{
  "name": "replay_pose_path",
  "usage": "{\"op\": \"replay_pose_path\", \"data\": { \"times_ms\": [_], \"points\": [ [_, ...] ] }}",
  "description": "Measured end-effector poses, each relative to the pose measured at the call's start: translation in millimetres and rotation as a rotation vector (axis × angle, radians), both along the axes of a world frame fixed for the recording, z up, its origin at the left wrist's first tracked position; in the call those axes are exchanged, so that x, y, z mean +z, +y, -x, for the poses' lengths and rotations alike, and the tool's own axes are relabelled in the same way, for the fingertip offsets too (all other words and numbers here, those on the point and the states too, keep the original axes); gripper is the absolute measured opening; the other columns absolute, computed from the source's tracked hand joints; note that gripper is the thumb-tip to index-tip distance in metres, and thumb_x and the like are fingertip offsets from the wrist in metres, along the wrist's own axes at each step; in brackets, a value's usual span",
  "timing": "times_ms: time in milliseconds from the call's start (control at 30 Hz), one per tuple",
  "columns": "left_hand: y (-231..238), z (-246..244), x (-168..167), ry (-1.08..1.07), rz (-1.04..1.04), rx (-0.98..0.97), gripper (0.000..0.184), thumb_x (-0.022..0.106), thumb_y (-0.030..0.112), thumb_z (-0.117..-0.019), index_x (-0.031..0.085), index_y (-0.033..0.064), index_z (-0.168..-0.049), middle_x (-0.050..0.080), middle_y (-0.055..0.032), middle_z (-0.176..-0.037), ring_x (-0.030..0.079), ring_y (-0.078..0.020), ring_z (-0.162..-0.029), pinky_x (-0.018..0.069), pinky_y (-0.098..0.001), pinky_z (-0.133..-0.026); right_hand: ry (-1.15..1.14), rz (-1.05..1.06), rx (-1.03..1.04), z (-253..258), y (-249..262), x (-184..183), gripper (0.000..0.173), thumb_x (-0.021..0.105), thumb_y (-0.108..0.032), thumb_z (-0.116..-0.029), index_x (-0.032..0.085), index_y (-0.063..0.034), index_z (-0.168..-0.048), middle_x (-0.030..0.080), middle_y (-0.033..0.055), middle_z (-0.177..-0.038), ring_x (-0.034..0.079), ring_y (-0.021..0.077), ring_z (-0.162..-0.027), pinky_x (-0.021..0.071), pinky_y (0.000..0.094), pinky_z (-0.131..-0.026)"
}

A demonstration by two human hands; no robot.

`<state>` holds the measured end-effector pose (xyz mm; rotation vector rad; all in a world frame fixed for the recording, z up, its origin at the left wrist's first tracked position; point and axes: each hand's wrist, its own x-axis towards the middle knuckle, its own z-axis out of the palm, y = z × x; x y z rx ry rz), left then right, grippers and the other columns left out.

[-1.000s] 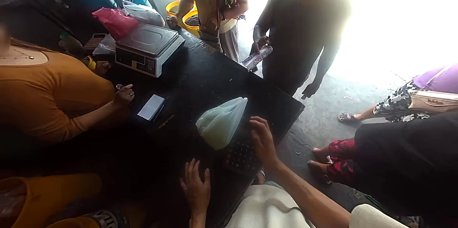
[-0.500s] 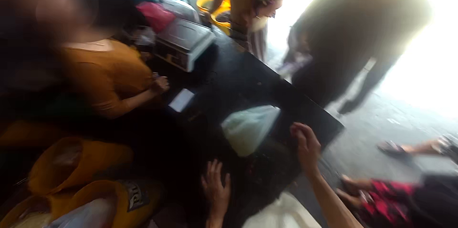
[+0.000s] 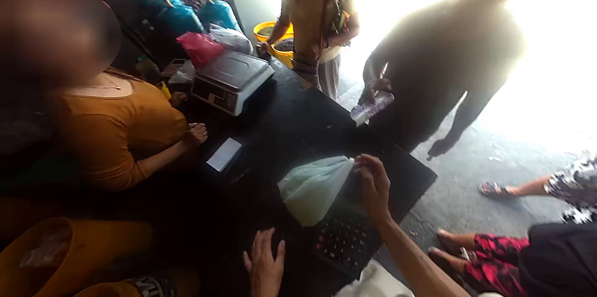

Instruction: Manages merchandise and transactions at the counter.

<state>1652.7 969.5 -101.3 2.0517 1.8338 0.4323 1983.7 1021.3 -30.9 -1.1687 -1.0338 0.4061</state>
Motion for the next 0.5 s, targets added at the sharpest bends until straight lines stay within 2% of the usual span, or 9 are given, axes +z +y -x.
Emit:
{"op": "replay_pose_path", "data": {
  "times_ms": [100, 167, 267, 333, 400, 500],
  "points": [
    [31, 0, 12, -0.061, 0.042, -0.048, 0.055, 0.053, 0.044, -0.1005, 0.059, 0.0049, -0.140, 0.055, -0.0193, -0.146, 0.046, -0.0423, -0.141, 0.0305, -0.0705, -0.113, 0.032, 0.051, -0.069, -21, -5, -9, 0.033, 0.038, -0.007, -0.1043, 0.056, 0.0072, -0.128, 0.066, 0.0129, -0.116, 0.068, 0.0151, -0.094, 0.0607, 0.0317, -0.078],
    [48, -5, 10, -0.069, 0.023, -0.063, 0.056, 0.054, 0.043, -0.1003, 0.059, 0.0040, -0.140, 0.052, -0.0215, -0.149, 0.043, -0.0435, -0.142, 0.0320, -0.0689, -0.113, 0.065, 0.136, -0.100, -32, -9, -13, 0.033, 0.037, -0.007, -0.1043, 0.060, 0.0069, -0.124, 0.069, 0.0111, -0.109, 0.069, 0.0147, -0.092, 0.0607, 0.0313, -0.078],
    [62, -18, -2, 0.009, -0.016, -0.059, 0.054, 0.056, 0.043, -0.1003, 0.059, 0.0076, -0.141, 0.045, -0.0227, -0.154, 0.033, -0.0463, -0.148, 0.0216, -0.0745, -0.114, 0.114, 0.325, -0.057, -39, -16, -22, 0.034, 0.037, -0.011, -0.1061, 0.063, 0.0046, -0.120, 0.071, 0.0089, -0.100, 0.070, 0.0145, -0.090, 0.0605, 0.0328, -0.080],
    [61, -20, -18, 0.069, -0.084, -0.023, 0.054, 0.053, 0.047, -0.1002, 0.060, 0.0106, -0.139, 0.045, -0.0221, -0.154, 0.030, -0.0447, -0.150, 0.0154, -0.0744, -0.116, 0.142, 0.417, -0.003, -32, -22, -35, 0.034, 0.038, -0.015, -0.1071, 0.064, 0.0010, -0.122, 0.071, 0.0081, -0.101, 0.069, 0.0141, -0.091, 0.0594, 0.0328, -0.082],
    [63, -22, -32, 0.102, -0.150, 0.007, 0.054, 0.048, 0.050, -0.1010, 0.062, 0.0133, -0.137, 0.047, -0.0204, -0.153, 0.032, -0.0414, -0.149, 0.0153, -0.0709, -0.118, 0.171, 0.437, 0.015, -23, -23, -42, 0.033, 0.039, -0.016, -0.1077, 0.062, 0.0000, -0.126, 0.070, 0.0088, -0.105, 0.069, 0.0149, -0.092, 0.0593, 0.0329, -0.082],
    [63, -21, -34, 0.094, -0.161, 0.022, 0.054, 0.045, 0.051, -0.1013, 0.063, 0.0152, -0.137, 0.048, -0.0183, -0.153, 0.033, -0.0389, -0.150, 0.0155, -0.0688, -0.119, 0.248, 0.387, -0.015, -17, -18, -39, 0.033, 0.039, -0.014, -0.1075, 0.059, 0.0009, -0.129, 0.069, 0.0098, -0.105, 0.069, 0.0168, -0.089, 0.0602, 0.0336, -0.079]
  ]
}}
